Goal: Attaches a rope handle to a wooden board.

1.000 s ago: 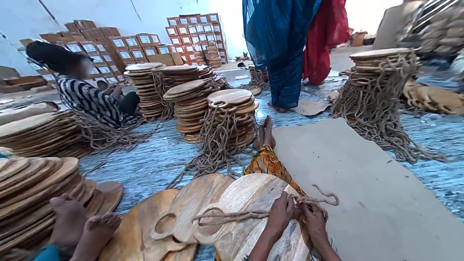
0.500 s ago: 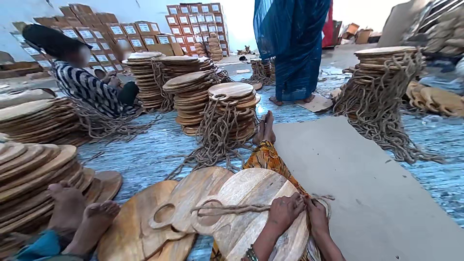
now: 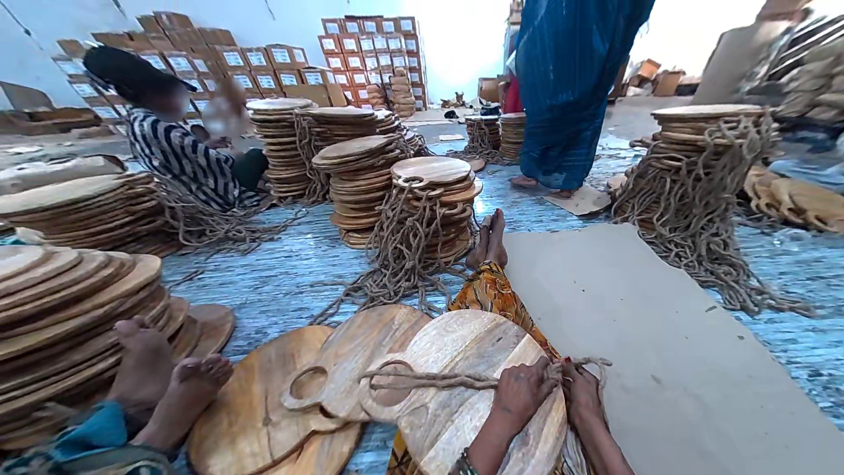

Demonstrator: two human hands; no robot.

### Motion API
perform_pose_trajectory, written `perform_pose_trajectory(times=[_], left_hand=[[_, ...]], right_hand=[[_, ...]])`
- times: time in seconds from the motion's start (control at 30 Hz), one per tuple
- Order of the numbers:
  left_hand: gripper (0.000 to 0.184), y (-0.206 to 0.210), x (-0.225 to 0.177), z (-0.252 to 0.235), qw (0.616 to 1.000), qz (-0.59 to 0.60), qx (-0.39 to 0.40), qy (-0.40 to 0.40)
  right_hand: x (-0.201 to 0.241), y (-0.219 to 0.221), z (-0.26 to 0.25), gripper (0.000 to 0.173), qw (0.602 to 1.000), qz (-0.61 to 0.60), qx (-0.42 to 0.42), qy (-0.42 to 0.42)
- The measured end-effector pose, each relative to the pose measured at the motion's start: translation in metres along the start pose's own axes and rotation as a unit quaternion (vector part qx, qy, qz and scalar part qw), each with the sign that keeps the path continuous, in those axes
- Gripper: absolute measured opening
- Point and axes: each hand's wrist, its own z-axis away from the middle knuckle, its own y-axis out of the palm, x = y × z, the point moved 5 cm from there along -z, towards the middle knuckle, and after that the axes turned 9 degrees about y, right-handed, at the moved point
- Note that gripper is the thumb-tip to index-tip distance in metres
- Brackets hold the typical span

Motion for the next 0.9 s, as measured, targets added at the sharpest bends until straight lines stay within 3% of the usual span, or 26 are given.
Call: perform_pose_trajectory(times=[0.13,0.23,0.3,0.37,0.5,0.63,0.73,0.8,0.9], left_hand=[[0.046,-0.002,0.008,0.013,0.994,0.079,-0.068,0.028],[0.037,-0.011,0.028,0.034,0.986,0.052,-0.145,0.068],[0.035,-0.028,0.049,0.059,0.983,-0.022,-0.181,0.018],[0.040,-0.049,0.074,0.094,0.966,-0.073,-0.233,-0.083],[0.053,-0.078,0.123,0.169,0.889,-0.072,-0.399,-0.213],[0.044,-0.065,0.160,0.201,0.832,0.176,-0.489,-0.195],[0.040,-0.045,0.158,0.193,0.758,0.307,-0.554,-0.155],[0.037,-0.037,0.148,0.191,0.713,0.314,-0.605,-0.165],[0.037,-0.022,0.131,0.206,0.688,0.276,-0.641,-0.200]], right_hand=[[-0.003,-0.005,-0.005,0.019,1.000,0.013,0.014,-0.017],[0.000,-0.006,-0.002,0.020,0.999,0.037,0.015,-0.037],[0.001,-0.007,-0.001,0.021,0.998,0.044,0.017,-0.044],[0.000,-0.008,-0.002,0.025,0.998,0.046,0.024,-0.041],[0.001,-0.011,-0.003,0.025,0.998,0.050,0.019,-0.045],[0.002,-0.010,-0.003,0.023,0.998,0.047,0.020,-0.045],[0.005,-0.009,-0.001,0.022,0.998,0.038,0.018,-0.042],[0.006,-0.010,-0.002,0.022,0.998,0.041,0.017,-0.046],[0.006,-0.016,0.005,0.022,0.997,0.054,0.021,-0.049]])
